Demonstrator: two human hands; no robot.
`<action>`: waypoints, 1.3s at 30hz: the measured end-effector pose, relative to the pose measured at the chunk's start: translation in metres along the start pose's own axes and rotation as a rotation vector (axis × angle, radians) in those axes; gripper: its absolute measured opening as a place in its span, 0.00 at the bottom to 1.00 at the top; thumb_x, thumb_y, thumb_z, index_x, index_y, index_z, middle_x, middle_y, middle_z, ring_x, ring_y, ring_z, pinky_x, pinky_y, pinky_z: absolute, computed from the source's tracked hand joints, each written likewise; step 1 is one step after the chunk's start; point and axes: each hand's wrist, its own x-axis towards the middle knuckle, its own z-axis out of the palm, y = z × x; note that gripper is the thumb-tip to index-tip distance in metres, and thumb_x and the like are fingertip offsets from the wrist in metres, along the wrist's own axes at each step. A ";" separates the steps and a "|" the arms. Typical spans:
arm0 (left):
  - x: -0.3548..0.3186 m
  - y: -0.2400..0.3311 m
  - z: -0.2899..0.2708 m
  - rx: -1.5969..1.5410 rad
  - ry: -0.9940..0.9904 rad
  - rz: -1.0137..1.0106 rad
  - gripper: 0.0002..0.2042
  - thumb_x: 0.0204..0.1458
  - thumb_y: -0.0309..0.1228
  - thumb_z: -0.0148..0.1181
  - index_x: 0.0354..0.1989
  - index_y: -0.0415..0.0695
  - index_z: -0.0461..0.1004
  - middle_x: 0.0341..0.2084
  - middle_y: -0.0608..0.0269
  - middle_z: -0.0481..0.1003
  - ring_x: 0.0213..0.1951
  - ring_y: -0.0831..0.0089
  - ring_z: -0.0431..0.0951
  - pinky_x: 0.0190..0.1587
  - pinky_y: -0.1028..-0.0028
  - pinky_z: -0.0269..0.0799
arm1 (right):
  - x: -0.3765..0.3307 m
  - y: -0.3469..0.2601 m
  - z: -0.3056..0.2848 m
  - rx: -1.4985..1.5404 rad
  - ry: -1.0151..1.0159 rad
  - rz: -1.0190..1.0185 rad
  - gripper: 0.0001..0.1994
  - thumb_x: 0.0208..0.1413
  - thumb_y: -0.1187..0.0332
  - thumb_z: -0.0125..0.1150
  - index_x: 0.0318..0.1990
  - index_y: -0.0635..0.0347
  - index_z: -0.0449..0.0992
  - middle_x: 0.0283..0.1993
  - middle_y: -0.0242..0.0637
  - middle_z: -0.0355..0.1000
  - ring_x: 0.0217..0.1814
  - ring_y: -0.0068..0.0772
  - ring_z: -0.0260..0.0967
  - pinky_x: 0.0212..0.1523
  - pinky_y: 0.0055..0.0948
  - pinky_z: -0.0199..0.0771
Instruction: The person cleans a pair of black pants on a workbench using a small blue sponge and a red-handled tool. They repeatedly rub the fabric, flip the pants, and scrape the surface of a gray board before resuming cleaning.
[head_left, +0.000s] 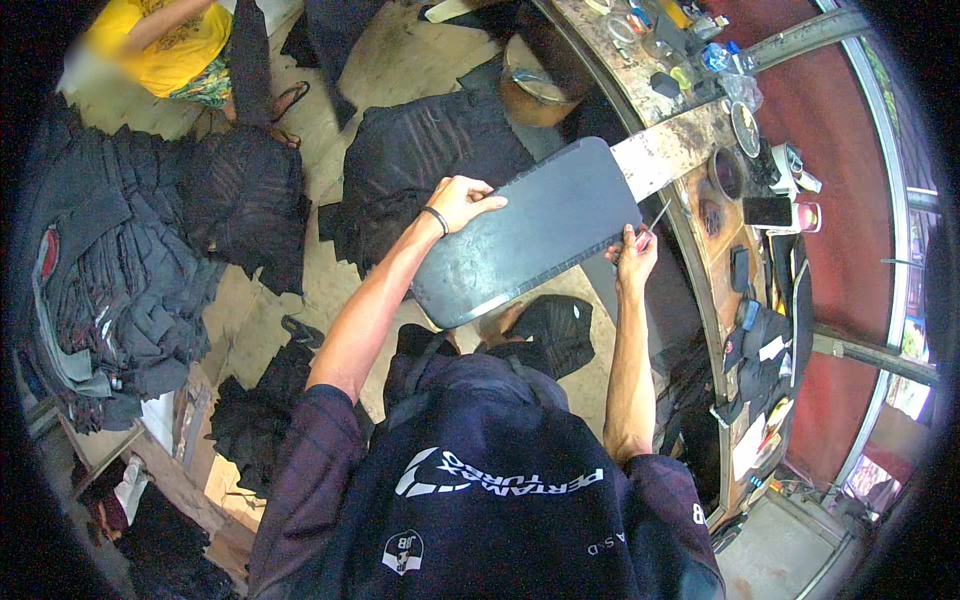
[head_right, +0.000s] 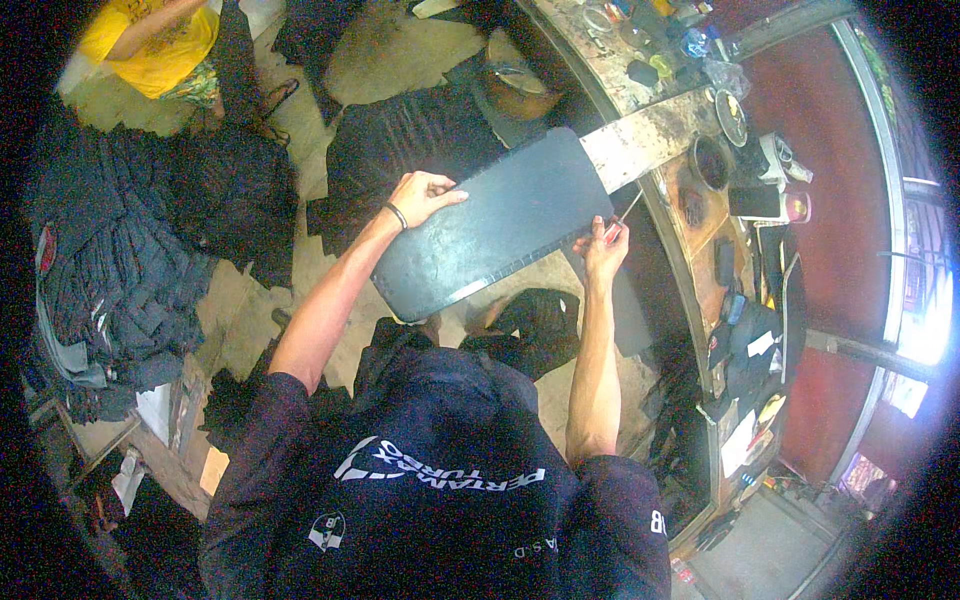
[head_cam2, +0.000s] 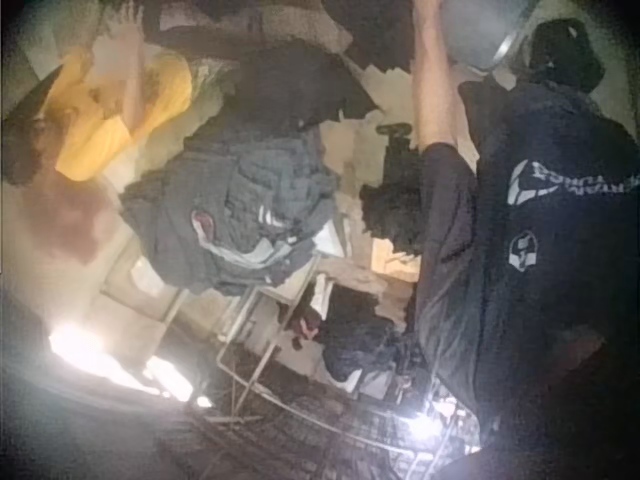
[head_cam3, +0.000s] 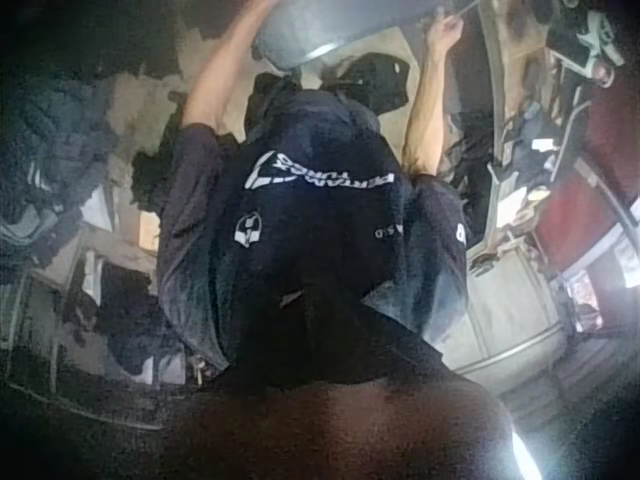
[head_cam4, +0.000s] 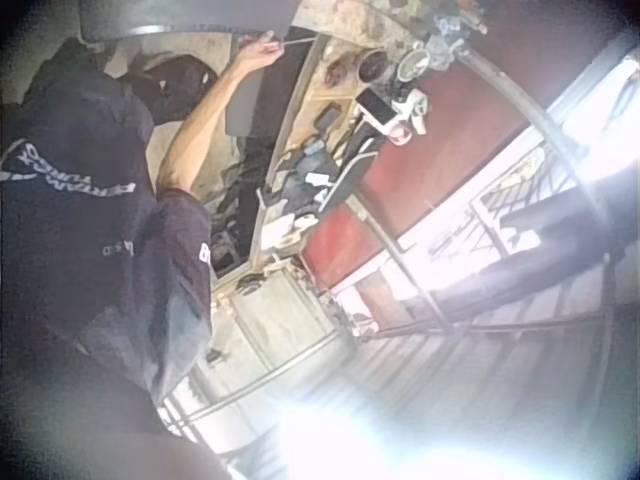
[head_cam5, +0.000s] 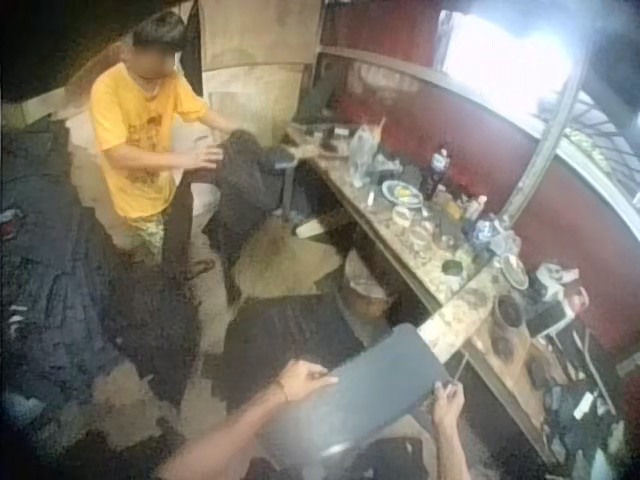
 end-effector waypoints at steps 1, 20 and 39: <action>-0.001 0.001 0.000 -0.006 0.012 0.013 0.32 0.54 0.57 0.75 0.50 0.36 0.86 0.38 0.45 0.87 0.42 0.58 0.90 0.49 0.61 0.83 | 0.000 -0.001 0.001 -0.017 -0.002 0.011 0.26 0.69 0.61 0.69 0.65 0.64 0.65 0.38 0.41 0.75 0.21 0.30 0.75 0.21 0.29 0.80; 0.004 0.064 0.026 0.462 0.319 0.297 0.45 0.53 0.58 0.73 0.74 0.44 0.67 0.71 0.46 0.68 0.70 0.47 0.69 0.70 0.51 0.65 | -0.003 -0.010 -0.008 0.014 0.169 0.045 0.29 0.68 0.54 0.70 0.67 0.61 0.68 0.37 0.36 0.75 0.14 0.22 0.65 0.14 0.25 0.66; 0.073 0.140 0.174 0.622 0.414 0.215 0.32 0.57 0.50 0.71 0.67 0.48 0.74 0.69 0.53 0.69 0.75 0.48 0.61 0.77 0.38 0.47 | 0.305 -0.112 0.000 -0.906 -0.158 -0.408 0.15 0.60 0.58 0.69 0.47 0.60 0.83 0.43 0.58 0.83 0.49 0.65 0.81 0.51 0.56 0.80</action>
